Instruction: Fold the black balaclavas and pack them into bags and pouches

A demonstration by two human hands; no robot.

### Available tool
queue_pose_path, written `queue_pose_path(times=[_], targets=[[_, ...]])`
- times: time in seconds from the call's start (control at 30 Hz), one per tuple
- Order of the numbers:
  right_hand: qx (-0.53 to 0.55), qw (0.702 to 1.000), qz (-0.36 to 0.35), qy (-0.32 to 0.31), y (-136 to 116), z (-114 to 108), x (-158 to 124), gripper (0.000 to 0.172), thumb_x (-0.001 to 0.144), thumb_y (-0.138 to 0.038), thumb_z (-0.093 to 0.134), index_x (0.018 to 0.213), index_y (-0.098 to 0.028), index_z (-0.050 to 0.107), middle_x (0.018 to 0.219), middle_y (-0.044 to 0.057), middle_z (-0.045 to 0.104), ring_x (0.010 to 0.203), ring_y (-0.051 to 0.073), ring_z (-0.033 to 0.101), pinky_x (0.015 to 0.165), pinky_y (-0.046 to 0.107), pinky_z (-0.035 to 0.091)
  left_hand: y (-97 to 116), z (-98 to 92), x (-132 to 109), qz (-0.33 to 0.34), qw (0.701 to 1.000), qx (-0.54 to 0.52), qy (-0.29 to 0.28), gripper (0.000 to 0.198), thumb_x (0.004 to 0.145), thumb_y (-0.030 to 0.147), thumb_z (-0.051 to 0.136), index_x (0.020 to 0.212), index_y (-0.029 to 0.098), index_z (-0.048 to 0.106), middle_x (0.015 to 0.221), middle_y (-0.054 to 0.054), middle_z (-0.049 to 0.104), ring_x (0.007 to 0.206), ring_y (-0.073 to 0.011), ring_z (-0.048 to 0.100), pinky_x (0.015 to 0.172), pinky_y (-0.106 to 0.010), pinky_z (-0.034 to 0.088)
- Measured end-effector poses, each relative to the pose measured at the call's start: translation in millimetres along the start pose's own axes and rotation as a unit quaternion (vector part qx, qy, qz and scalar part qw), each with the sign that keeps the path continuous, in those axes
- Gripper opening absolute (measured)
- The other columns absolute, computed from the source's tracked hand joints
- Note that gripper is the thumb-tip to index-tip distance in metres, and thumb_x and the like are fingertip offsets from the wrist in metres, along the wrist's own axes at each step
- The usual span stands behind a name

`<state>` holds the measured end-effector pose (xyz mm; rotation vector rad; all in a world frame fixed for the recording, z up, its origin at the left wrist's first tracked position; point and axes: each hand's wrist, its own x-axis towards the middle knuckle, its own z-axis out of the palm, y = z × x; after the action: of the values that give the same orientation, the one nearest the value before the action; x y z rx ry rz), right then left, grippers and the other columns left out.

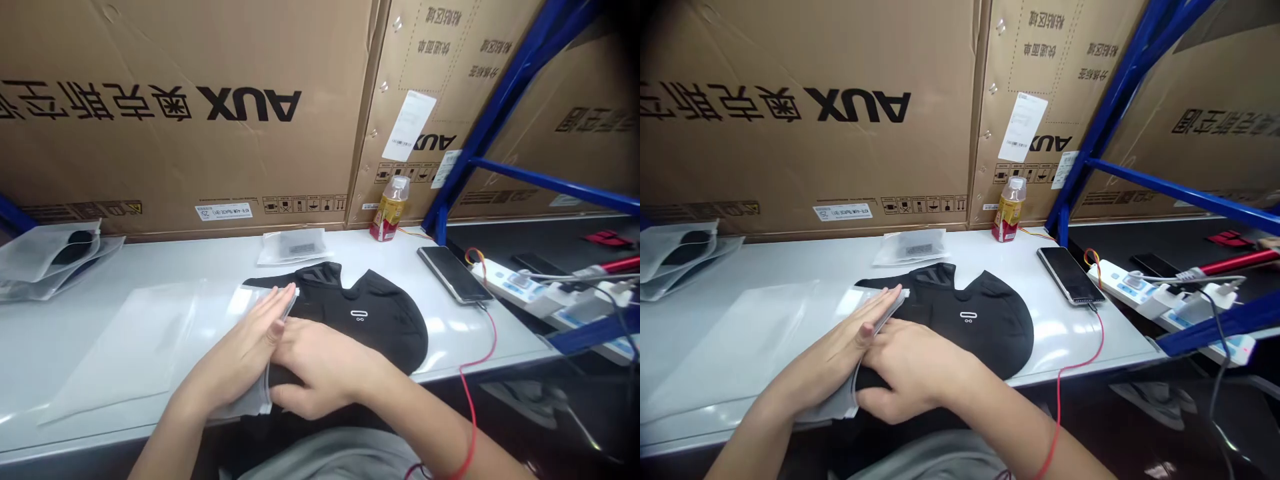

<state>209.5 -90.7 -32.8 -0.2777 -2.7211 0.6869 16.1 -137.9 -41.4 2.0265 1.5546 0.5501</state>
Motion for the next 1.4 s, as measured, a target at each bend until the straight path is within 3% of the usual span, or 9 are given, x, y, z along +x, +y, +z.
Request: queue_pose_path(times=[0.13,0.33,0.53,0.77,0.9,1.07,1.2,1.33,1.4], targets=[[0.016,1.000,-0.008,0.018,6,-9,-14,0.050,0.096,-0.044,0.068,0.136,-0.014,0.063,0.137,0.014,0.070,0.134,0.026,0.060,0.119,0.037,0.041,-6,-5.5,-1,0.002,1.000,0.022,0.003,0.065,0.108,0.065,0.019,0.167,0.037,0.025,0.175,0.005,0.021,0.162,-0.0285,0.019,0.131,-0.057,0.023],[-0.075,0.991,0.096,0.059,2,1,-31,0.097,0.089,-0.070,0.069,0.157,-0.006,0.044,0.160,0.024,0.048,0.156,0.040,0.031,0.129,0.055,0.026,-20,-5.3,-2,-0.032,0.995,0.091,-0.032,0.063,0.110,0.059,0.023,0.167,0.031,0.026,0.174,0.000,0.019,0.161,-0.0312,0.017,0.130,-0.061,0.021],[-0.098,0.994,0.039,0.018,-3,9,-25,0.059,0.095,-0.043,0.066,0.136,-0.001,0.063,0.133,0.022,0.070,0.144,0.035,0.050,0.129,0.046,0.028,-19,3.2,2,-0.010,0.995,0.101,-0.023,0.060,0.112,0.051,0.024,0.168,0.030,0.020,0.174,-0.003,0.018,0.161,-0.0301,0.014,0.129,-0.061,0.022],[-0.076,0.970,0.197,0.118,-18,21,-29,0.060,0.091,-0.035,0.068,0.144,-0.008,0.058,0.150,0.019,0.059,0.145,0.038,0.044,0.125,0.052,0.033,-18,3.0,2,-0.007,0.995,0.102,-0.012,0.063,0.111,0.055,0.026,0.168,0.027,0.022,0.174,-0.002,0.019,0.162,-0.0290,0.015,0.130,-0.059,0.020],[-0.029,0.993,0.084,0.081,-9,17,-16,0.034,0.090,-0.031,0.069,0.119,-0.013,0.070,0.121,0.012,0.075,0.125,0.029,0.061,0.121,0.043,0.038,-19,1.3,3,-0.002,0.997,0.073,-0.011,0.061,0.111,0.056,0.026,0.167,0.032,0.024,0.174,0.000,0.019,0.161,-0.0295,0.016,0.130,-0.059,0.022],[-0.030,0.999,-0.005,0.028,1,8,0,0.026,0.090,-0.026,0.068,0.112,-0.013,0.070,0.120,0.012,0.075,0.119,0.025,0.065,0.118,0.034,0.041,-17,-6.0,2,0.019,1.000,0.006,-0.004,0.063,0.108,0.065,0.024,0.165,0.040,0.029,0.174,0.007,0.024,0.162,-0.0288,0.016,0.131,-0.057,0.022],[-0.056,0.995,0.047,0.069,-7,11,-6,0.042,0.090,-0.037,0.071,0.125,-0.012,0.068,0.131,0.012,0.070,0.132,0.029,0.056,0.122,0.040,0.036,-15,-6.6,1,-0.006,1.000,0.003,0.001,0.064,0.108,0.066,0.022,0.166,0.040,0.028,0.174,0.008,0.023,0.163,-0.0270,0.017,0.132,-0.056,0.019],[-0.109,0.964,0.215,0.114,-16,15,-20,0.093,0.079,-0.060,0.081,0.150,-0.007,0.051,0.157,0.023,0.048,0.146,0.042,0.037,0.120,0.058,0.036,-11,-2.3,4,-0.020,0.999,0.035,-0.001,0.066,0.108,0.065,0.022,0.166,0.035,0.027,0.174,0.006,0.024,0.163,-0.0262,0.016,0.133,-0.055,0.014],[-0.116,0.956,0.254,0.092,-19,14,-22,0.101,0.077,-0.063,0.082,0.153,-0.006,0.047,0.159,0.025,0.045,0.143,0.044,0.039,0.117,0.059,0.040,-9,0.0,6,-0.013,0.999,0.053,0.001,0.067,0.108,0.065,0.022,0.166,0.033,0.028,0.174,0.005,0.025,0.163,-0.0271,0.017,0.132,-0.056,0.014]])
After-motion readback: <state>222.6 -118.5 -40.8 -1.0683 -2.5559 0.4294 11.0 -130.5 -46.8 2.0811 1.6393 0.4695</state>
